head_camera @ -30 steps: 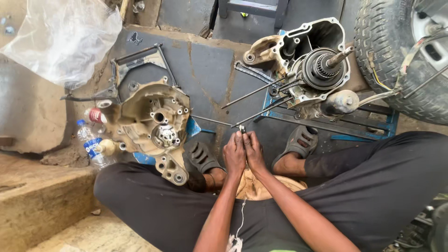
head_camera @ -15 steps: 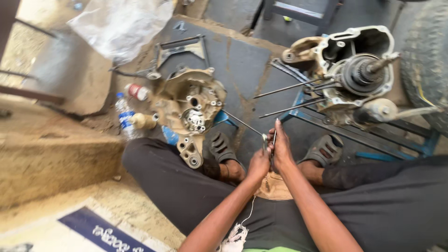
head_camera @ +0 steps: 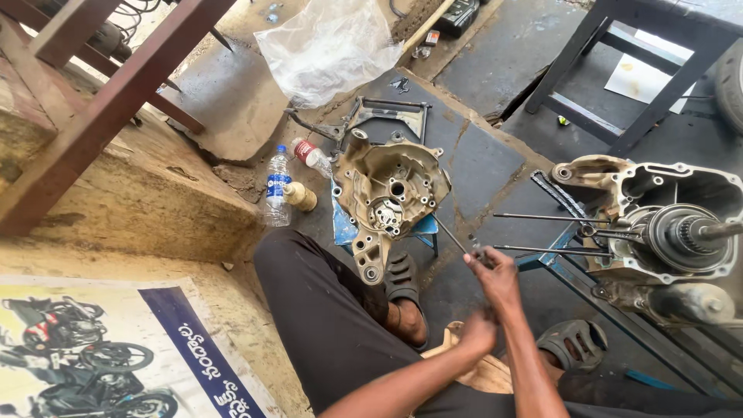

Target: The person sits on the ground and uses wrenches to tighten bolts on a disassembled motorcycle engine casing. They manipulate the casing and internal components, occasionally adjusting tools and parts.

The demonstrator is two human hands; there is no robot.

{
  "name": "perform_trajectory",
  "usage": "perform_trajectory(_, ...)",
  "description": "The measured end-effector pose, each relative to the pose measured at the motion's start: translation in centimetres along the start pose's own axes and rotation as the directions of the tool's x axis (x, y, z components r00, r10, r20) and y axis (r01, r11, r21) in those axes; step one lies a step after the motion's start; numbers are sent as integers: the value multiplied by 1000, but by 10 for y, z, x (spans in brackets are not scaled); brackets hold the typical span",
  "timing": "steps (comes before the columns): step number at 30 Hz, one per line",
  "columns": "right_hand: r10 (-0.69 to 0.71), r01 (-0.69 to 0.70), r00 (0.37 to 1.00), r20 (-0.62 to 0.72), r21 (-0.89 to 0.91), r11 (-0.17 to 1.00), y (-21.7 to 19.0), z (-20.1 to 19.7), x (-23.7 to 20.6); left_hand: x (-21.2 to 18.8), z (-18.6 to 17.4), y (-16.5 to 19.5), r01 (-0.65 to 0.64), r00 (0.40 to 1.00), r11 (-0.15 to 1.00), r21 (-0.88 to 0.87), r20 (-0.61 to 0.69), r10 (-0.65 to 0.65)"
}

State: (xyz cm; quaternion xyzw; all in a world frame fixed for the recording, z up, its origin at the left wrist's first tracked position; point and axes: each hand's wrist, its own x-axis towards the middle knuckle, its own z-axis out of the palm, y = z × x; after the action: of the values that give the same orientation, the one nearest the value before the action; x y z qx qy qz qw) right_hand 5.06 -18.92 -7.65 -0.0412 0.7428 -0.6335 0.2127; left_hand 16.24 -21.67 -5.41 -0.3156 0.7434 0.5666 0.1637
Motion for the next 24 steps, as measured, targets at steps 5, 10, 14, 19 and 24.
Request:
perform_trajectory(5,33,-43,997,-69,-153,987,-10,-11,11,-15,16,-3,-186,941,903,387,336,50)
perform_trajectory(10,45,-45,998,47,-6,999,-10,-26,3,-43,-64,35,-320,904,826,465,410,120)
perform_trajectory(14,167,-167,986,14,105,980,-3,-24,4,-71,-179,87,-267,884,891,367,462,75)
perform_trajectory(19,291,-275,957,-7,301,913,-5,-4,7,-50,-328,81,-277,953,955,107,-97,287)
perform_trajectory(24,288,-262,958,-11,379,887,-15,9,3,65,-373,33,-203,366,972,-121,-930,-39)
